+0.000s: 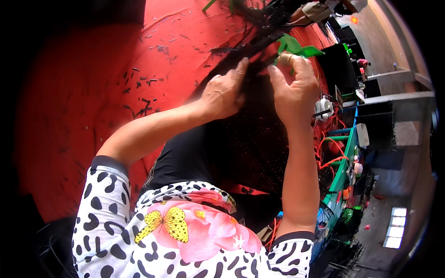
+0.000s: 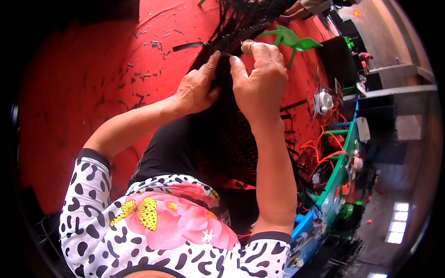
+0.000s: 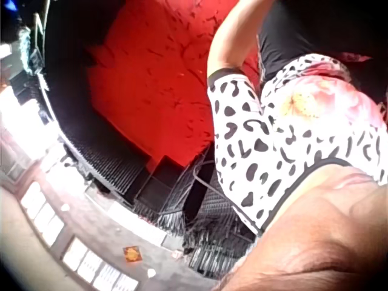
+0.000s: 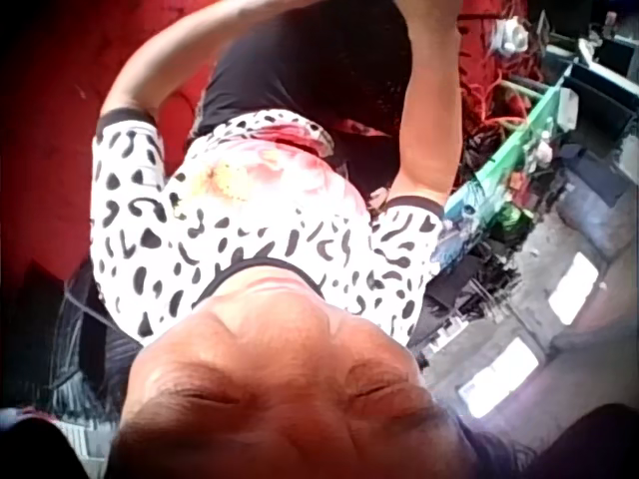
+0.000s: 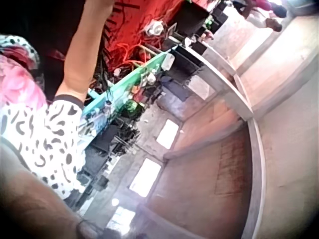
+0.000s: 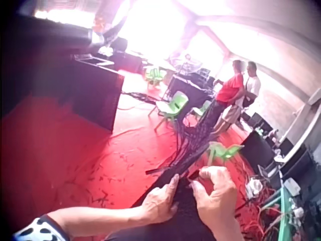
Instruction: The person weaves strips of black plastic into the frame of a chair, using pliers to pull and secure the material at the edges.
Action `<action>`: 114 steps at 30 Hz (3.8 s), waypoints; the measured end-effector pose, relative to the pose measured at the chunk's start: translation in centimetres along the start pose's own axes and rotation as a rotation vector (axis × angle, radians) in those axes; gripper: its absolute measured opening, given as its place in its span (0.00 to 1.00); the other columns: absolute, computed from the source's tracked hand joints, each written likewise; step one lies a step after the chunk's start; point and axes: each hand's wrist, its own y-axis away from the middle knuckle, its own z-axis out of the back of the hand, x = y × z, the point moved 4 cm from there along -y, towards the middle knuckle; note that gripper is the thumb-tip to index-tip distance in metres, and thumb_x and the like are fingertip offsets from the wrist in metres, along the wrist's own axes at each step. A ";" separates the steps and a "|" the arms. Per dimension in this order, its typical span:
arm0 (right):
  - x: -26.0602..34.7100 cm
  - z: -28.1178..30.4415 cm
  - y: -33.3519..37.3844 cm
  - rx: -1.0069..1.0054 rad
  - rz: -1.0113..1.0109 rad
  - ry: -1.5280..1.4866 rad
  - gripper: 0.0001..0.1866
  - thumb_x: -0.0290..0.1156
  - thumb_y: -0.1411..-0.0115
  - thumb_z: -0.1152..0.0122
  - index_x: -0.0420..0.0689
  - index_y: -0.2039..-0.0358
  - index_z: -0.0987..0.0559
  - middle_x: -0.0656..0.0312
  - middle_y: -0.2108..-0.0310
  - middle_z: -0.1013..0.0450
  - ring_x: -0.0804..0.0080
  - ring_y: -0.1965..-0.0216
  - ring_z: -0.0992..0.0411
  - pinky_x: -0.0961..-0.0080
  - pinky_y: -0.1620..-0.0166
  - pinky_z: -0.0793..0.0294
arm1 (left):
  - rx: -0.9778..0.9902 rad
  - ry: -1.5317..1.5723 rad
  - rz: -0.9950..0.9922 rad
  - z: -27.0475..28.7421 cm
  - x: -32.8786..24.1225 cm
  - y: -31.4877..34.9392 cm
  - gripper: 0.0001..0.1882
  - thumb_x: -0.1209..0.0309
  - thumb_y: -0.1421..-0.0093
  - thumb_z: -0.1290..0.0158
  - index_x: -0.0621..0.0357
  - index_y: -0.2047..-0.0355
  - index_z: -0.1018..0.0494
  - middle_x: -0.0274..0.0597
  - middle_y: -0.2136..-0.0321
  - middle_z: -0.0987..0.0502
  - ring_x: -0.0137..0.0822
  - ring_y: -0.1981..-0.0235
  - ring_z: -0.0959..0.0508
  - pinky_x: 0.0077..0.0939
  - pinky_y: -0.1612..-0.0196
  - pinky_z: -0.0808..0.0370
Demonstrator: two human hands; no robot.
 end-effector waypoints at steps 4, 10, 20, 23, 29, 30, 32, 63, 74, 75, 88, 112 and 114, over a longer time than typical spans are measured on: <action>4.7 5.3 2.1 -0.089 0.222 -0.005 0.12 0.26 0.51 0.36 0.38 0.66 0.25 0.54 0.64 0.26 0.59 0.61 0.27 0.68 0.56 0.28 | 0.062 0.148 0.142 -1.4 3.6 3.2 0.46 0.75 0.52 0.48 0.65 0.37 0.60 0.68 0.66 0.27 0.63 0.68 0.26 0.52 0.64 0.29; 7.9 8.9 13.6 0.014 0.324 -0.316 0.09 0.24 0.58 0.35 0.41 0.75 0.26 0.55 0.68 0.29 0.61 0.66 0.27 0.65 0.61 0.26 | 0.170 0.106 0.118 -2.3 3.2 9.2 0.42 0.77 0.52 0.44 0.58 0.38 0.51 0.45 0.67 0.28 0.35 0.81 0.30 0.28 0.77 0.30; -2.7 17.8 38.1 -0.150 -0.577 0.112 0.14 0.22 0.54 0.37 0.38 0.65 0.28 0.54 0.68 0.29 0.57 0.67 0.28 0.68 0.62 0.27 | 0.870 0.339 -0.758 -8.8 -14.9 12.3 0.20 0.72 0.56 0.45 0.65 0.61 0.30 0.51 0.68 0.28 0.49 0.67 0.26 0.38 0.63 0.28; -8.3 21.3 42.3 -0.463 -0.917 0.131 0.26 0.26 0.52 0.34 0.38 0.53 0.32 0.53 0.61 0.29 0.61 0.60 0.28 0.68 0.57 0.29 | 0.986 0.385 -0.857 -10.9 -19.7 12.5 0.17 0.73 0.57 0.45 0.64 0.64 0.30 0.49 0.70 0.28 0.47 0.69 0.26 0.38 0.65 0.28; -18.7 21.0 42.9 -0.306 -1.069 -0.589 0.16 0.31 0.41 0.44 0.42 0.54 0.32 0.61 0.55 0.33 0.70 0.53 0.31 0.69 0.57 0.22 | 1.007 0.463 -1.140 -13.9 -26.8 14.1 0.18 0.75 0.58 0.44 0.65 0.64 0.29 0.46 0.68 0.30 0.45 0.69 0.26 0.36 0.65 0.27; -18.9 20.0 42.3 -0.182 -0.758 -0.472 0.14 0.29 0.41 0.45 0.44 0.55 0.30 0.64 0.59 0.31 0.73 0.58 0.29 0.73 0.61 0.23 | 1.025 0.453 -1.144 -14.5 -27.9 14.1 0.18 0.75 0.58 0.44 0.65 0.64 0.29 0.46 0.68 0.30 0.45 0.69 0.26 0.36 0.65 0.27; -17.8 16.9 43.7 -0.103 -0.584 0.163 0.14 0.26 0.43 0.43 0.43 0.56 0.29 0.66 0.62 0.28 0.76 0.61 0.28 0.78 0.62 0.25 | 1.035 0.528 -1.204 -15.4 -30.1 13.7 0.17 0.77 0.58 0.45 0.66 0.64 0.29 0.46 0.69 0.30 0.45 0.70 0.26 0.36 0.66 0.27; -11.4 22.5 38.2 -0.483 -0.891 -0.862 0.07 0.27 0.47 0.35 0.38 0.74 0.25 0.70 0.77 0.30 0.87 0.73 0.35 0.85 0.69 0.35 | 0.603 0.615 -1.292 -16.5 -34.7 10.4 0.13 0.79 0.62 0.46 0.68 0.72 0.29 0.48 0.69 0.31 0.46 0.69 0.27 0.37 0.67 0.27; -9.8 23.6 37.8 -0.714 -0.666 -0.343 0.05 0.21 0.48 0.40 0.37 0.72 0.27 0.62 0.73 0.29 0.78 0.71 0.32 0.80 0.64 0.32 | 0.940 0.052 -0.868 -19.8 -32.8 7.8 0.18 0.73 0.52 0.42 0.64 0.61 0.33 0.49 0.72 0.28 0.51 0.70 0.26 0.38 0.69 0.29; -9.6 23.5 37.8 -0.699 -0.743 -0.401 0.05 0.20 0.48 0.40 0.38 0.72 0.27 0.62 0.72 0.28 0.79 0.70 0.32 0.80 0.64 0.31 | 0.945 0.058 -0.867 -19.9 -32.7 7.8 0.18 0.72 0.52 0.43 0.63 0.60 0.32 0.49 0.73 0.28 0.51 0.71 0.26 0.38 0.70 0.28; -10.1 23.8 36.7 -0.727 -0.900 -0.811 0.07 0.30 0.40 0.46 0.41 0.72 0.25 0.61 0.74 0.25 0.83 0.76 0.34 0.86 0.70 0.34 | 0.745 0.762 -1.562 -11.9 -35.3 14.9 0.13 0.67 0.76 0.57 0.60 0.86 0.33 0.41 0.79 0.33 0.40 0.73 0.29 0.40 0.58 0.27; -13.0 22.9 38.6 -0.831 -0.857 -0.717 0.04 0.24 0.44 0.40 0.37 0.70 0.24 0.68 0.74 0.28 0.86 0.72 0.34 0.85 0.67 0.31 | 1.016 0.239 -0.972 -22.1 -33.8 6.4 0.09 0.69 0.42 0.51 0.64 0.71 0.31 0.52 0.79 0.30 0.54 0.74 0.29 0.42 0.71 0.33; -13.4 22.2 40.4 -0.852 -0.905 -0.740 0.10 0.27 0.46 0.38 0.38 0.64 0.25 0.66 0.69 0.26 0.84 0.71 0.31 0.83 0.66 0.29 | 1.033 0.252 -0.975 -22.2 -33.8 6.4 0.10 0.69 0.41 0.51 0.65 0.73 0.31 0.52 0.80 0.31 0.54 0.74 0.29 0.41 0.72 0.33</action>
